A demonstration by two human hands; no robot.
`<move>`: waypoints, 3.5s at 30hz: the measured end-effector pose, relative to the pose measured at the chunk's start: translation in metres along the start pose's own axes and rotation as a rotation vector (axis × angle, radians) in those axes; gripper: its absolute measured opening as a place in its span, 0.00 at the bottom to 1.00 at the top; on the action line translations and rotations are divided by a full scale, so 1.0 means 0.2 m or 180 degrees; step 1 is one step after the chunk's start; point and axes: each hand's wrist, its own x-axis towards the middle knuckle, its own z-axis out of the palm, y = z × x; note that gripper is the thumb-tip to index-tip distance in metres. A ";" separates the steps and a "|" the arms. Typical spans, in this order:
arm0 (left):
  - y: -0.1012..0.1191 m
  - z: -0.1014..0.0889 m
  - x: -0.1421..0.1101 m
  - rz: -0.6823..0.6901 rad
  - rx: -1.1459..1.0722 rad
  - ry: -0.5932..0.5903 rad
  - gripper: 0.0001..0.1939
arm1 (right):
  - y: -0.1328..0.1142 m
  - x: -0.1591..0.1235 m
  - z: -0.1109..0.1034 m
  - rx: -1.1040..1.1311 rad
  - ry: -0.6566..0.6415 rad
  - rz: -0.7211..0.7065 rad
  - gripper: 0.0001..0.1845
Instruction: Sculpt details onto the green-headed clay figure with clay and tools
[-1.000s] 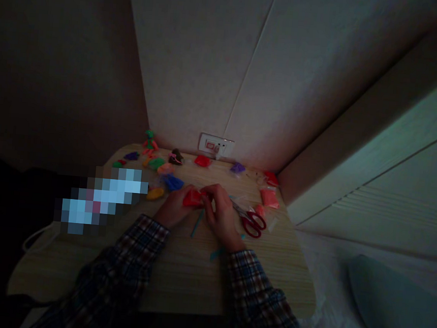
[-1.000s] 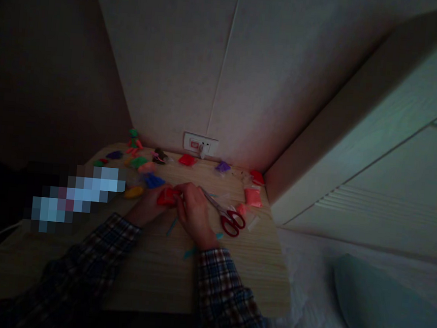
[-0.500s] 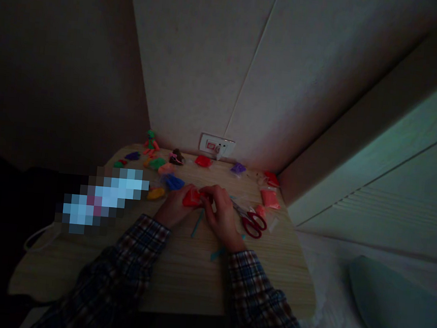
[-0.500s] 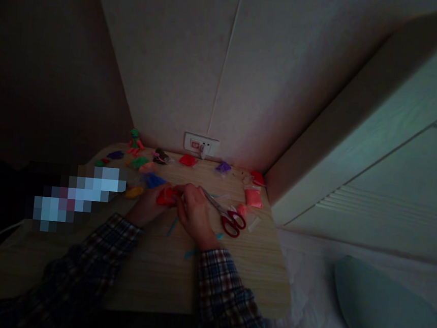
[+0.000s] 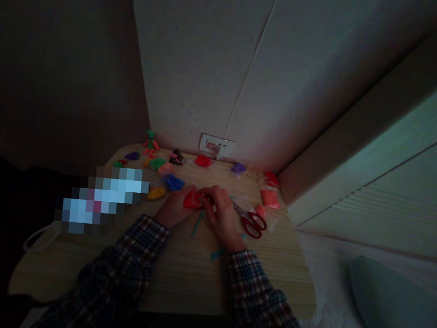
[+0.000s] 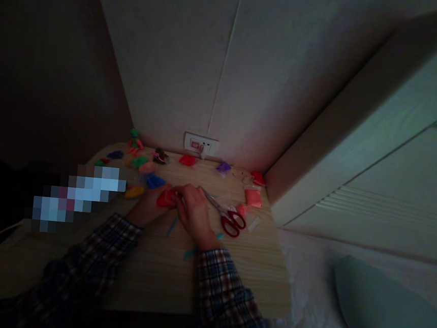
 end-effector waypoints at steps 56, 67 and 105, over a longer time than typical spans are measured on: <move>0.08 -0.03 0.00 -0.0310 -0.0733 0.0029 0.13 | -0.01 0.00 -0.02 -0.0098 -0.0194 -0.0189 0.11; 0.08 -0.02 -0.01 -0.0276 -0.0756 -0.0067 0.06 | -0.01 -0.01 -0.01 0.0031 -0.0203 -0.0073 0.10; 0.10 -0.04 -0.03 -0.0552 -0.1979 -0.0806 0.17 | -0.04 -0.01 -0.02 0.0319 -0.0063 -0.0006 0.14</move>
